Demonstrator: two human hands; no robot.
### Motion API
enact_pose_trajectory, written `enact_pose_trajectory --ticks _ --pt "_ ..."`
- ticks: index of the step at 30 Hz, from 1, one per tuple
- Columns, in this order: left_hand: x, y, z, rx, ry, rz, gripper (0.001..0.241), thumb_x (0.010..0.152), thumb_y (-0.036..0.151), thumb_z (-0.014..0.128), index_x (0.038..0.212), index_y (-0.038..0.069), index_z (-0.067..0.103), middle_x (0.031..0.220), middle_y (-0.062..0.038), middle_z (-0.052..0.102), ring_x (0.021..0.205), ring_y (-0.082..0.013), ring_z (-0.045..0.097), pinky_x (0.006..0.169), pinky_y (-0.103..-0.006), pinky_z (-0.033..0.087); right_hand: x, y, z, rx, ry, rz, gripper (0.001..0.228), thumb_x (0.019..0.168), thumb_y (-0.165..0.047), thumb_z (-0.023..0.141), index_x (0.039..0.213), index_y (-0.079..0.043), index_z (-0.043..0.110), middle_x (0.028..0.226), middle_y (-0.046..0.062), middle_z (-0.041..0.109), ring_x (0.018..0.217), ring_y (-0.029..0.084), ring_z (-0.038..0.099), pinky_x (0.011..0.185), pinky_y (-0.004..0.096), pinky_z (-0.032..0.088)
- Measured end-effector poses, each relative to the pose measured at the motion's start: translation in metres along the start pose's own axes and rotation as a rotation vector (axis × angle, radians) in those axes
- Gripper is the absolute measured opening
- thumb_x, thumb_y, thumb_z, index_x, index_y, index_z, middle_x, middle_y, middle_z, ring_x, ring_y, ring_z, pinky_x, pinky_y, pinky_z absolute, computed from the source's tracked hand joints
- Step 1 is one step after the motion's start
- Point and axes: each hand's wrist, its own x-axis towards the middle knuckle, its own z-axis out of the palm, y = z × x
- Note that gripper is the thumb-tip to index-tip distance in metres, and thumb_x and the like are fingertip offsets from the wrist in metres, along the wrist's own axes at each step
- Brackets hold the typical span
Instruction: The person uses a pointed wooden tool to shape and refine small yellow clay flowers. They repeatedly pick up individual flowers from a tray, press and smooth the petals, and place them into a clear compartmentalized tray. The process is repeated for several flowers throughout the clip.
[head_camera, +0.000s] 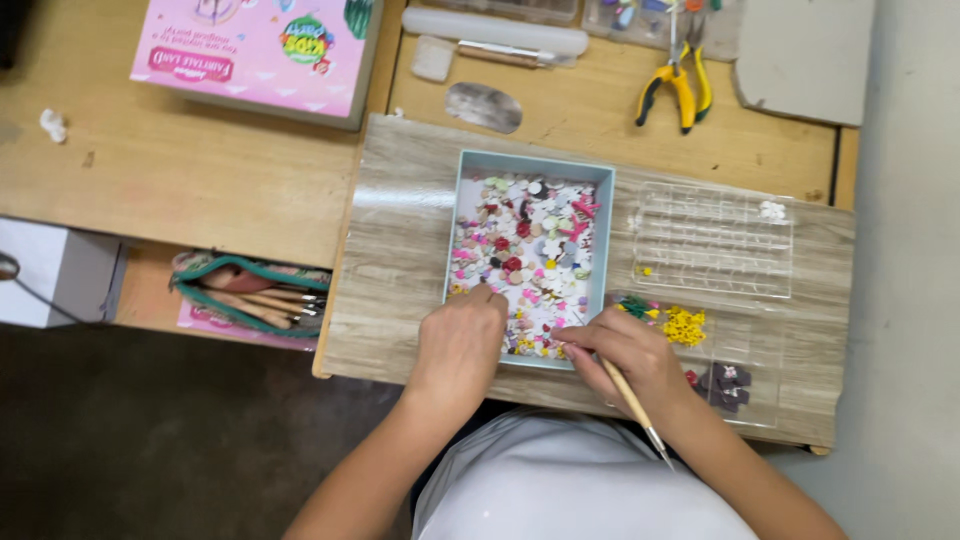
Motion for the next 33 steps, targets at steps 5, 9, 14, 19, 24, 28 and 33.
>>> enact_pose_trajectory --ticks 5,9,14,19,24,28,33 --pt "0.000 -0.003 0.000 -0.045 -0.056 -0.002 0.014 0.090 0.006 0.062 0.081 0.015 0.070 0.075 0.001 0.063 0.067 -0.0195 0.069 0.054 -0.0314 0.055 0.004 -0.007 -0.005 0.013 -0.002 0.000 0.011 0.091 -0.012 0.071 0.096 -0.009 0.081 0.069 0.009 0.066 0.060 0.028 0.065 0.057 0.036 0.055" --pt "0.008 -0.004 -0.035 -0.438 -0.098 -0.084 0.006 0.093 0.018 0.067 0.092 0.012 0.068 0.080 -0.007 0.063 0.068 -0.0320 0.069 0.059 -0.0437 0.057 0.002 -0.006 -0.005 0.039 0.010 0.008 0.011 0.092 -0.012 0.072 0.097 -0.008 0.081 0.070 0.009 0.065 0.059 0.027 0.064 0.057 0.036 0.054" --pt "0.000 -0.006 -0.007 -1.267 -0.057 -0.312 0.011 0.098 0.019 0.067 0.103 0.009 0.067 0.090 -0.008 0.067 0.058 -0.0142 0.063 0.047 -0.0271 0.055 -0.001 -0.003 -0.006 0.060 0.026 0.036 0.010 0.091 -0.011 0.073 0.097 -0.008 0.081 0.070 0.009 0.066 0.060 0.026 0.064 0.059 0.034 0.053" --pt "-0.006 0.002 0.018 -2.096 -0.204 -0.529 0.018 0.103 0.015 0.060 0.114 0.001 0.059 0.093 -0.009 0.063 0.049 -0.0043 0.054 0.035 -0.0191 0.052 -0.001 -0.003 -0.007 0.094 0.034 0.049 0.010 0.090 -0.008 0.073 0.096 -0.006 0.081 0.069 0.011 0.066 0.058 0.027 0.063 0.059 0.035 0.054" --pt "-0.004 0.007 0.009 -2.650 -0.532 -0.605 0.017 0.108 0.012 0.051 0.121 0.001 0.053 0.098 -0.007 0.063 0.053 -0.0017 0.050 0.034 -0.0170 0.046 0.000 -0.004 -0.009 0.103 0.056 0.042 0.010 0.090 -0.008 0.074 0.096 -0.006 0.081 0.070 0.009 0.065 0.059 0.023 0.063 0.059 0.032 0.053" --pt "-0.007 0.008 0.011 -2.768 -0.607 -0.602 0.015 0.109 0.010 0.049 0.121 0.002 0.052 0.102 -0.008 0.063 0.055 -0.0021 0.049 0.035 -0.0169 0.046 -0.002 0.001 -0.008 0.096 0.054 0.044 0.009 0.089 -0.007 0.076 0.096 -0.006 0.081 0.070 0.009 0.065 0.059 0.023 0.063 0.059 0.032 0.053" --pt "-0.005 0.010 -0.005 -2.413 -0.460 -0.480 0.016 0.106 0.016 0.056 0.116 0.004 0.053 0.076 -0.002 0.057 0.049 -0.0053 0.052 0.036 -0.0187 0.050 -0.001 -0.004 -0.010 0.079 0.043 0.053 0.009 0.089 -0.005 0.075 0.096 -0.004 0.081 0.071 0.012 0.066 0.059 0.027 0.064 0.059 0.035 0.054"
